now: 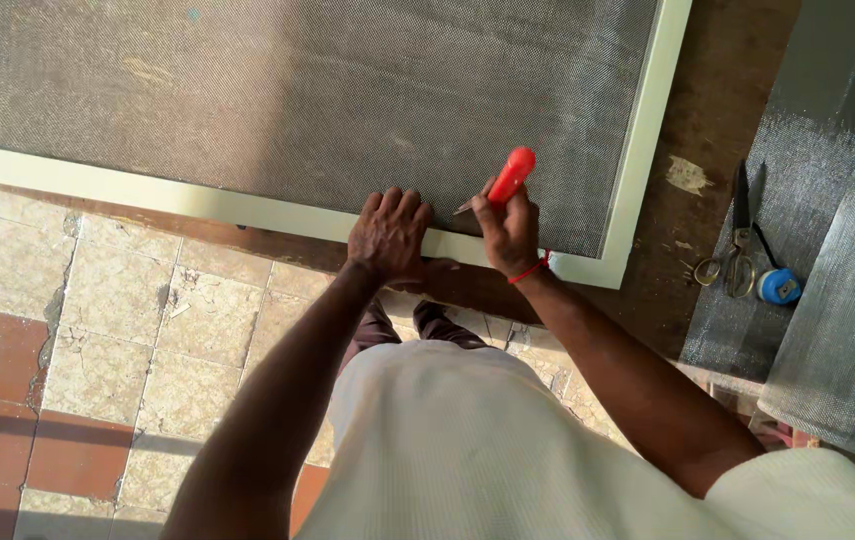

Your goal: The person secures a mesh screen into a rectangular window frame using a red-handled flat tool to press the spline into the frame groove. They work along the edges of the frame, ensuring the mesh is taut and properly seated. The person also uses pliers to adjust the spline at the corners.

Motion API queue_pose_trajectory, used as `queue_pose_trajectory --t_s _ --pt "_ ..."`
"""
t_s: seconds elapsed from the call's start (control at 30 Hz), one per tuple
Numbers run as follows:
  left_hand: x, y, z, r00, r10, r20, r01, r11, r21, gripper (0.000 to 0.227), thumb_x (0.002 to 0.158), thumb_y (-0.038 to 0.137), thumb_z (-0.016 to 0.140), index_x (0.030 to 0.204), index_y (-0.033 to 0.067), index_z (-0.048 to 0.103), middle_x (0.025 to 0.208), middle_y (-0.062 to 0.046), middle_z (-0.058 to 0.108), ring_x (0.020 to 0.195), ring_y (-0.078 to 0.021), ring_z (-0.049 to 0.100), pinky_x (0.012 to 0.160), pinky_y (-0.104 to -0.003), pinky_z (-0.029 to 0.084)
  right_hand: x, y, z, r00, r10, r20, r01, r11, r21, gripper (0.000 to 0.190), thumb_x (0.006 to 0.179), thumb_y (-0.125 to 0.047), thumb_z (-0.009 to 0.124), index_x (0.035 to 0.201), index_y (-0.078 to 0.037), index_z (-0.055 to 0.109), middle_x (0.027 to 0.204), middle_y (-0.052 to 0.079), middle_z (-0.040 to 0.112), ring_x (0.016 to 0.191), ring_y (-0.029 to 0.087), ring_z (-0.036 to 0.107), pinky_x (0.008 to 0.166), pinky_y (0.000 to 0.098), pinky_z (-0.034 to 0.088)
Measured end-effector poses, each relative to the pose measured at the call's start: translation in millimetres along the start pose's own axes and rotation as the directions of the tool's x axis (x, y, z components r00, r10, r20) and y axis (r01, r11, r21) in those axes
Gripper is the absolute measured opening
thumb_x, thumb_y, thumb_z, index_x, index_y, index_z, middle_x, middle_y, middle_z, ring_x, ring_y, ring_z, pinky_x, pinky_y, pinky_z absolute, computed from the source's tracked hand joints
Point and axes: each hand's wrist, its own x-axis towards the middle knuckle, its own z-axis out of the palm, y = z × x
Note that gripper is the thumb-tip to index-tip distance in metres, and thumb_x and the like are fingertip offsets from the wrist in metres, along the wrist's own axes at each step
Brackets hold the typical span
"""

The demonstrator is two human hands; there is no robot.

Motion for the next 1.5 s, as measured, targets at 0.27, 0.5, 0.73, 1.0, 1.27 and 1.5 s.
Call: queue_pose_trajectory --t_s 0.27,0.5,0.73,1.0,1.27,1.5 --pt "-25 -69 -25 0.999 -0.017 -0.039 0.022 0.992 0.121 0.090 0.069 0.093 0.062 0.107 0.0110 0.063 0.101 -0.007 0.055 0.097 -0.0242 0.052 0.086 -0.042 0.041 67 6 54 0.958 0.286 -0.010 -0.282 0.950 0.132 0.018 0.095 -0.018 0.071 0.102 -0.006 0.059 0.088 -0.002 0.059 0.081 0.009 0.054 0.076 0.0283 0.048" --pt "-23 -77 -21 0.995 -0.053 0.088 0.046 0.996 0.082 0.095 0.069 0.096 0.057 0.107 0.0091 0.065 0.103 -0.006 0.057 0.102 -0.0244 0.053 0.092 -0.040 0.042 90 8 83 0.907 0.409 0.099 -0.419 0.901 0.115 0.015 0.094 -0.019 0.070 0.097 -0.007 0.061 0.084 -0.002 0.060 0.078 0.010 0.055 0.074 0.0305 0.049" --pt "-23 -80 -27 0.998 -0.036 0.047 0.032 0.996 0.082 0.093 0.069 0.096 0.058 0.104 0.0100 0.066 0.102 -0.006 0.057 0.101 -0.0241 0.053 0.093 -0.040 0.042 54 -11 88 0.981 0.192 -0.012 -0.192 0.973 -0.129 0.021 0.096 -0.022 0.068 0.104 -0.006 0.058 0.082 0.000 0.061 0.072 0.013 0.059 0.069 0.0307 0.050" --pt "-36 -103 -36 0.996 0.067 -0.053 -0.061 0.993 0.097 0.084 0.078 0.091 0.060 0.109 0.0136 0.065 0.101 -0.005 0.054 0.096 -0.0236 0.052 0.083 -0.040 0.040 52 -22 88 0.997 0.074 -0.003 -0.074 0.997 -0.011 0.020 0.101 -0.023 0.067 0.106 -0.007 0.057 0.088 0.001 0.061 0.079 0.013 0.059 0.074 0.0305 0.051" --pt "-63 -162 -39 0.999 -0.041 0.000 0.041 0.995 0.094 0.097 0.064 0.099 0.059 0.106 0.0117 0.065 0.099 -0.006 0.054 0.094 -0.0235 0.050 0.085 -0.041 0.041 100 -8 161 0.938 0.341 0.067 -0.347 0.926 0.148 0.017 0.095 -0.021 0.070 0.098 -0.008 0.060 0.086 -0.001 0.060 0.079 0.011 0.055 0.075 0.0305 0.048" --pt "-56 -157 -46 0.995 -0.064 0.071 0.059 0.996 0.070 0.099 0.063 0.099 0.060 0.107 0.0105 0.066 0.102 -0.007 0.055 0.097 -0.0242 0.050 0.088 -0.041 0.040 106 -21 164 0.936 0.348 0.054 -0.349 0.937 0.015 0.016 0.094 -0.020 0.071 0.096 -0.007 0.061 0.084 0.000 0.061 0.077 0.012 0.057 0.074 0.0319 0.050"
